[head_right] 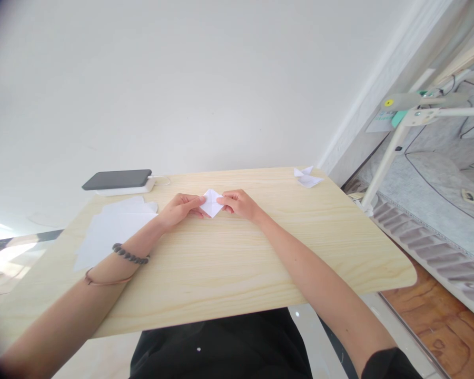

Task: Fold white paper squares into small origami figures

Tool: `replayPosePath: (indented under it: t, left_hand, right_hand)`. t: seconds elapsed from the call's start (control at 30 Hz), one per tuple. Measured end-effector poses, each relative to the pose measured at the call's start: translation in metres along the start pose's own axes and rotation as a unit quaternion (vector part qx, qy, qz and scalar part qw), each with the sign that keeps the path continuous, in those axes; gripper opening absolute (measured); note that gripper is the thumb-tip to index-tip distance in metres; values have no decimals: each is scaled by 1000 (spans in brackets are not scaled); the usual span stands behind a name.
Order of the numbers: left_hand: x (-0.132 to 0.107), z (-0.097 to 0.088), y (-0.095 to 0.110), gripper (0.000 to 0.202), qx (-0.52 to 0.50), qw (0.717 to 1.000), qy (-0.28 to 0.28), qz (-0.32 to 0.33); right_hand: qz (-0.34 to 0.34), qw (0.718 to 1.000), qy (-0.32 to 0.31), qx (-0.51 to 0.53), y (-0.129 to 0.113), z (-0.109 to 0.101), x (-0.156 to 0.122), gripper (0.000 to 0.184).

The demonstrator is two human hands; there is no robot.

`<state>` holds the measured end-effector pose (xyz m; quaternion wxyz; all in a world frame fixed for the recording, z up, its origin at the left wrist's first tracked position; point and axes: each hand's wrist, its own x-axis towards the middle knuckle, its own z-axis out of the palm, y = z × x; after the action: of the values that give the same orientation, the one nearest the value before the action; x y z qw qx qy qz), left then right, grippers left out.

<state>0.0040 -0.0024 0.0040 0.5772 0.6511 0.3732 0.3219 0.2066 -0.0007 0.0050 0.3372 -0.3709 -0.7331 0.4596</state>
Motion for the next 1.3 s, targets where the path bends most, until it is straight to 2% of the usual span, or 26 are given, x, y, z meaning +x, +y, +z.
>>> replayPosePath:
  t: [0.17, 0.37, 0.47, 0.67, 1.13, 1.3]
  left_hand:
    - [0, 2, -2, 40, 26, 999, 18, 10]
    - [0, 0, -3, 37, 49, 999, 8, 16]
    - [0, 0, -2, 34, 41, 999, 3, 16]
    - [-1, 2, 1, 37, 56, 998, 38, 12]
    - [-1, 0, 2, 37, 57, 998, 15, 23]
    - [-3, -1, 4, 35, 67, 997, 13, 20]
  right_hand:
    - [0, 996, -51, -75, -3, 3, -3, 35]
    - [-20, 989, -69, -130, -6, 6, -5, 35]
    - [-20, 988, -75, -130, -5, 6, -4, 36]
    - [-8, 990, -77, -122, -6, 5, -4, 37]
    - [1, 995, -84, -62, -7, 4, -4, 35]
    - [-3, 993, -85, -78, -7, 4, -4, 30]
